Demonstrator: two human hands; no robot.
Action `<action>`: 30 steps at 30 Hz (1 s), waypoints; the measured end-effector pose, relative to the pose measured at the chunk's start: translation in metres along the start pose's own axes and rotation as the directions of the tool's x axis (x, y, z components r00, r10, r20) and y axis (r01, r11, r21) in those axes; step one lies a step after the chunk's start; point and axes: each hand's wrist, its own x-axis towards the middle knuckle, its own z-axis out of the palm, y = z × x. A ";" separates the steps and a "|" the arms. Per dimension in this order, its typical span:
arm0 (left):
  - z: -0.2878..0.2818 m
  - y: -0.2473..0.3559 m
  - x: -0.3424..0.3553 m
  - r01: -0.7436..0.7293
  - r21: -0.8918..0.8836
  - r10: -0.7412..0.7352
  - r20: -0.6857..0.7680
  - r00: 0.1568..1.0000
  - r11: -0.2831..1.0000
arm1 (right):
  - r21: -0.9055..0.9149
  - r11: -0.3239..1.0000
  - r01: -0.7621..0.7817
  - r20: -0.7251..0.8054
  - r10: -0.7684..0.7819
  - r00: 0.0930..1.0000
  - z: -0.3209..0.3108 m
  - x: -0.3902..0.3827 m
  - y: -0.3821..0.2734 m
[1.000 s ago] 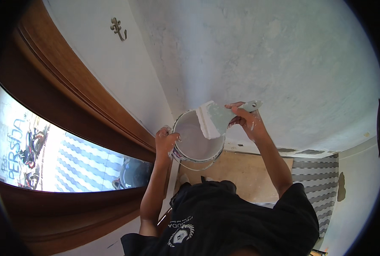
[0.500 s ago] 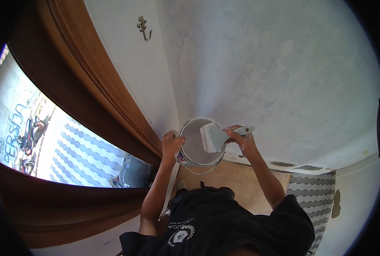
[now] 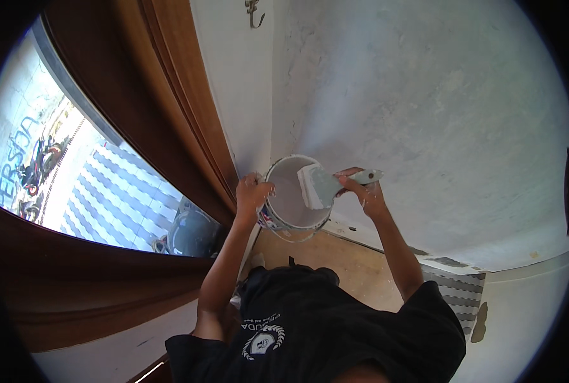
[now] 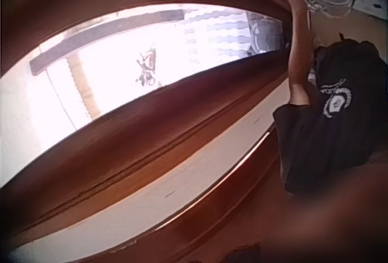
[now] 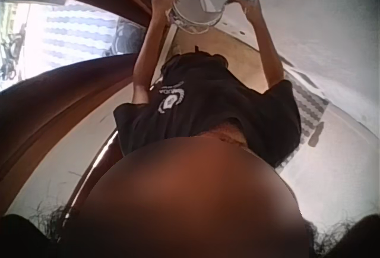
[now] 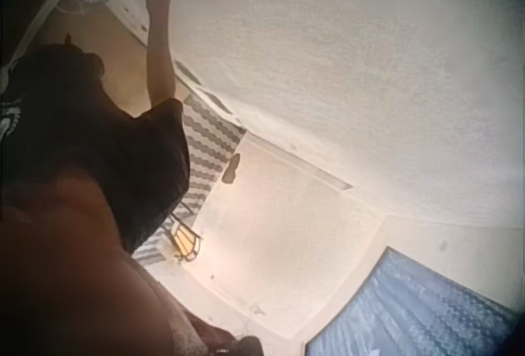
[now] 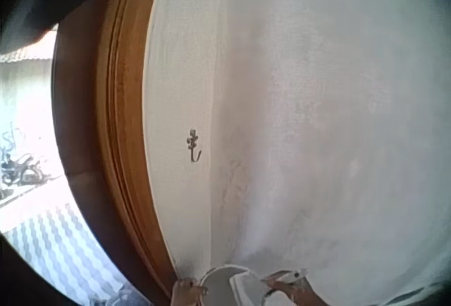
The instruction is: Apply white paint to the ceiling using a paint scraper or broad knife while holding a bucket.
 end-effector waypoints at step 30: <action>-0.005 0.018 -0.013 0.068 -0.287 -0.074 -0.010 0.997 0.955 | -0.301 0.897 0.322 0.240 -0.256 0.936 0.034 0.056 -0.140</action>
